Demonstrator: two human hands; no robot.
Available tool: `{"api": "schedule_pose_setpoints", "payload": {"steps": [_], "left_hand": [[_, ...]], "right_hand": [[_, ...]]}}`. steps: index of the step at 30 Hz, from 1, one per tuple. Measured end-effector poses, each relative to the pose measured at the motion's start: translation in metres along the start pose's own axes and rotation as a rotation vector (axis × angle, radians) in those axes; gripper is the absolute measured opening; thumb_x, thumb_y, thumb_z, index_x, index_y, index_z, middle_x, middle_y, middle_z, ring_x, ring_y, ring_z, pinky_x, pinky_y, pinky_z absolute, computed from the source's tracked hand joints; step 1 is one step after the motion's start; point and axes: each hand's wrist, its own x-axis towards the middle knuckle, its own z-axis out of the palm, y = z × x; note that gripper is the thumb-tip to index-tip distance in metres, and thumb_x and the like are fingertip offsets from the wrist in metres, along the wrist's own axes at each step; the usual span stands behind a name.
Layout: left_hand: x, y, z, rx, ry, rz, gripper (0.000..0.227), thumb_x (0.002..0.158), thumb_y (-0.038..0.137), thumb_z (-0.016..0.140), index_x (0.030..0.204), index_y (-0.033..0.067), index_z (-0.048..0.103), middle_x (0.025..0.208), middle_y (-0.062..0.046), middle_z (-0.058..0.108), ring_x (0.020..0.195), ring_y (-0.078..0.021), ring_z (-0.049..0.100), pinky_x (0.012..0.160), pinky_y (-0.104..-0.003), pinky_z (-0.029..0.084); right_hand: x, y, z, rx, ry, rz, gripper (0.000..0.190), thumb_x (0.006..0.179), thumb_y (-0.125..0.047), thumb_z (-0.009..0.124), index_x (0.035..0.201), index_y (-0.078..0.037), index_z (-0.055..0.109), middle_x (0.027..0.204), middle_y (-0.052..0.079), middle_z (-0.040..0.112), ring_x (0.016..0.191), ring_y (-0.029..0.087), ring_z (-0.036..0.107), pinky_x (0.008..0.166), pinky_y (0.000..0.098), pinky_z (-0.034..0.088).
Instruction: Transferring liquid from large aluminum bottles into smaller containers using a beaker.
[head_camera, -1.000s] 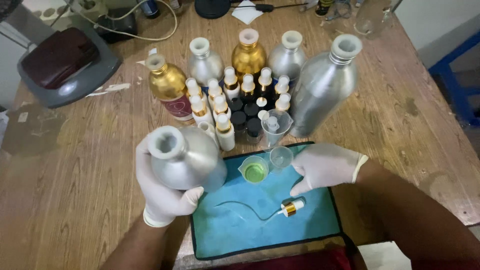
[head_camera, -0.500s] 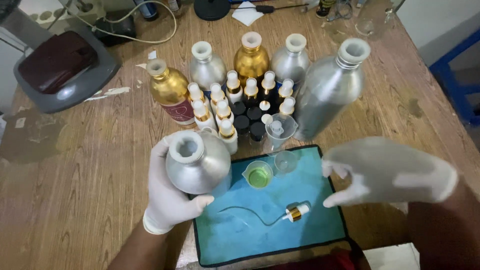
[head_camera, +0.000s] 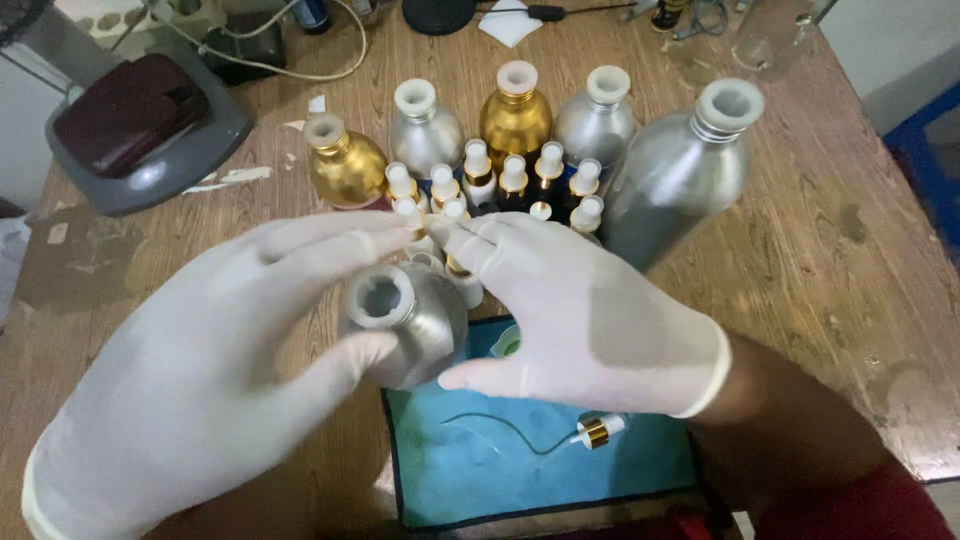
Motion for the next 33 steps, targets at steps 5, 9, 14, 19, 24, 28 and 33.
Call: {"api": "schedule_pose_setpoints", "payload": {"steps": [5,9,14,19,24,28,33], "left_hand": [[0.004,-0.020,0.005,-0.093,-0.141,-0.123,0.054,0.089,0.014,0.072,0.143,0.0154,0.065,0.132,-0.004,0.072,0.110,-0.0195,0.072,0.094,-0.031,0.053],[0.008,-0.034,0.000,-0.215,-0.152,0.129,0.051,0.084,0.010,0.071,0.134,0.0079,0.062,0.137,-0.008,0.067,0.123,-0.0262,0.069,0.100,-0.036,0.054],[0.005,-0.045,0.004,-0.309,-0.247,-0.055,0.048,0.084,0.003,0.068,0.131,0.0139,0.070,0.139,-0.003,0.073,0.112,-0.0200,0.071,0.088,-0.031,0.056],[0.015,-0.052,0.000,-0.395,-0.226,0.018,0.048,0.082,0.004,0.072,0.130,0.0120,0.067,0.132,-0.005,0.074,0.114,-0.0204,0.071,0.094,-0.032,0.055],[0.011,-0.067,0.001,-0.496,-0.253,0.002,0.044,0.084,0.005,0.074,0.128,0.0110,0.069,0.130,-0.008,0.076,0.112,-0.0185,0.074,0.088,-0.031,0.060],[0.016,-0.073,0.002,-0.491,-0.251,0.116,0.048,0.080,0.012,0.084,0.126,0.0093,0.070,0.122,-0.008,0.077,0.111,-0.0194,0.079,0.095,-0.032,0.061],[0.013,-0.056,0.009,-0.539,-0.102,-0.138,0.066,0.068,0.023,0.094,0.127,0.0064,0.068,0.110,-0.007,0.078,0.103,-0.0180,0.077,0.095,-0.032,0.061]], "right_hand": [[0.003,0.010,0.017,0.010,-0.050,-0.025,0.077,0.080,-0.039,0.084,0.139,0.001,0.055,0.120,0.016,0.063,0.113,0.035,0.059,0.096,0.0425,0.047],[0.000,0.016,0.022,0.096,-0.003,-0.070,0.076,0.084,-0.036,0.081,0.142,0.004,0.051,0.127,0.018,0.061,0.119,0.035,0.058,0.101,0.0417,0.048],[0.002,0.013,0.020,0.088,-0.071,-0.021,0.076,0.084,-0.038,0.081,0.141,0.004,0.052,0.117,0.016,0.063,0.111,0.034,0.060,0.094,0.0415,0.048],[0.001,0.018,0.020,-0.018,-0.021,-0.072,0.069,0.084,-0.041,0.082,0.130,0.003,0.055,0.117,0.017,0.063,0.113,0.035,0.060,0.095,0.0421,0.048],[0.006,0.016,0.019,0.078,-0.062,-0.082,0.075,0.084,-0.038,0.080,0.139,0.004,0.052,0.118,0.015,0.065,0.111,0.032,0.062,0.092,0.0405,0.048],[0.008,0.009,0.018,0.032,-0.141,0.040,0.075,0.081,-0.040,0.081,0.137,0.002,0.054,0.109,0.014,0.064,0.106,0.032,0.062,0.089,0.0414,0.047],[0.001,0.015,0.022,0.063,-0.071,-0.043,0.076,0.085,-0.038,0.079,0.142,0.005,0.051,0.131,0.018,0.062,0.118,0.034,0.060,0.100,0.0416,0.047]]}}
